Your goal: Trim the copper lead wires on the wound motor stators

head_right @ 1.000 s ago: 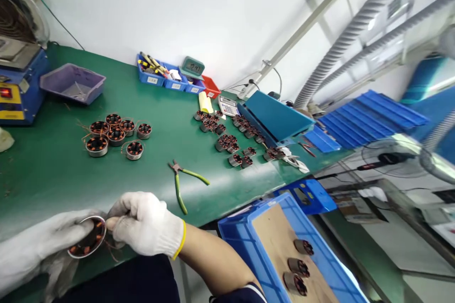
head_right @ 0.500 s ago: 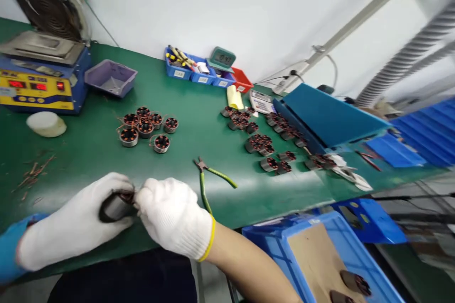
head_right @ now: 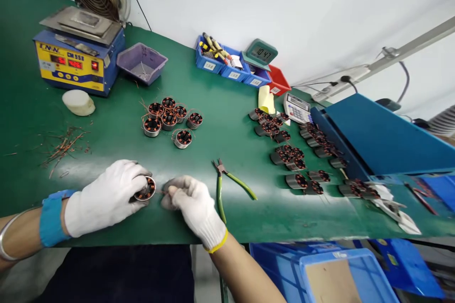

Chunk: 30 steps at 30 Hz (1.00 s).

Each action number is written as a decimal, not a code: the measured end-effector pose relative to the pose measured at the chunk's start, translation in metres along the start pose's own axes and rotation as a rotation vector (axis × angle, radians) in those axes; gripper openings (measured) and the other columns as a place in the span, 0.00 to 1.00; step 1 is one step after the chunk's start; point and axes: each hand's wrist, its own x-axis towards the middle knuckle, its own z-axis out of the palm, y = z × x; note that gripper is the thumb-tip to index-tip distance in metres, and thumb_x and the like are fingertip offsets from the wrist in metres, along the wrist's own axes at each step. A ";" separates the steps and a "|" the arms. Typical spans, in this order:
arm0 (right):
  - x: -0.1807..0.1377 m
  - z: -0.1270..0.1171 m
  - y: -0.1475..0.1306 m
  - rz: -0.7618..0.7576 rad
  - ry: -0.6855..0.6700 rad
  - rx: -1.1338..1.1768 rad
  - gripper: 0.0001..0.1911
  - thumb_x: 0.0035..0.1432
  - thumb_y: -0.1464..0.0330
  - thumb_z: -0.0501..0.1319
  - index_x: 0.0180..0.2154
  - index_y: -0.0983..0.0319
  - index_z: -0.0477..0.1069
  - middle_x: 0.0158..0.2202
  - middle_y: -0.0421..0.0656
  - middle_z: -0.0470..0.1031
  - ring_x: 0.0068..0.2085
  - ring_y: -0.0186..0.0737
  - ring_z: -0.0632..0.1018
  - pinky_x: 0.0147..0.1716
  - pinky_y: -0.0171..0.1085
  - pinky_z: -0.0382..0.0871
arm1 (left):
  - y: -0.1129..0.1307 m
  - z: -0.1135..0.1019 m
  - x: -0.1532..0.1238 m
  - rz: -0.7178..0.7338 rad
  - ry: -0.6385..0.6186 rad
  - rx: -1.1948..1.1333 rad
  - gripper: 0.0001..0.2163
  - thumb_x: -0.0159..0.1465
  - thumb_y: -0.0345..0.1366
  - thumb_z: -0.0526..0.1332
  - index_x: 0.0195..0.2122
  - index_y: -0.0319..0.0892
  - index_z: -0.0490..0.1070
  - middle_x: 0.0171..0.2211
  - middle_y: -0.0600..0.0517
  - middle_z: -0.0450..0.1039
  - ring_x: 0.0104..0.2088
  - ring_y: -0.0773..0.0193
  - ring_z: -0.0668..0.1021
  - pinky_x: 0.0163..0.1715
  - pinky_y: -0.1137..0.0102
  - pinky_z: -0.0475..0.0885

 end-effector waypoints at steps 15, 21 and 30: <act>-0.008 -0.010 -0.008 -0.795 -0.116 -0.609 0.06 0.58 0.74 0.58 0.32 0.59 0.69 0.38 0.44 0.74 0.50 0.44 0.75 0.54 0.48 0.69 | 0.002 0.000 0.006 -0.276 -0.118 -0.079 0.13 0.56 0.46 0.65 0.36 0.43 0.71 0.32 0.51 0.72 0.29 0.58 0.75 0.30 0.65 0.66; -0.016 -0.005 -0.008 -0.304 0.129 -0.785 0.22 0.46 0.63 0.71 0.43 0.59 0.70 0.34 0.41 0.76 0.32 0.41 0.79 0.32 0.38 0.74 | 0.005 0.003 0.004 -0.324 -0.056 -0.035 0.12 0.55 0.45 0.64 0.33 0.43 0.68 0.31 0.50 0.70 0.28 0.58 0.74 0.28 0.65 0.67; -0.005 0.016 -0.021 -0.720 -0.076 -0.736 0.11 0.64 0.68 0.52 0.29 0.59 0.68 0.27 0.41 0.74 0.28 0.36 0.74 0.30 0.34 0.65 | 0.007 -0.012 0.003 -0.414 -0.079 -0.495 0.15 0.53 0.47 0.65 0.33 0.42 0.68 0.27 0.53 0.72 0.24 0.61 0.74 0.22 0.69 0.70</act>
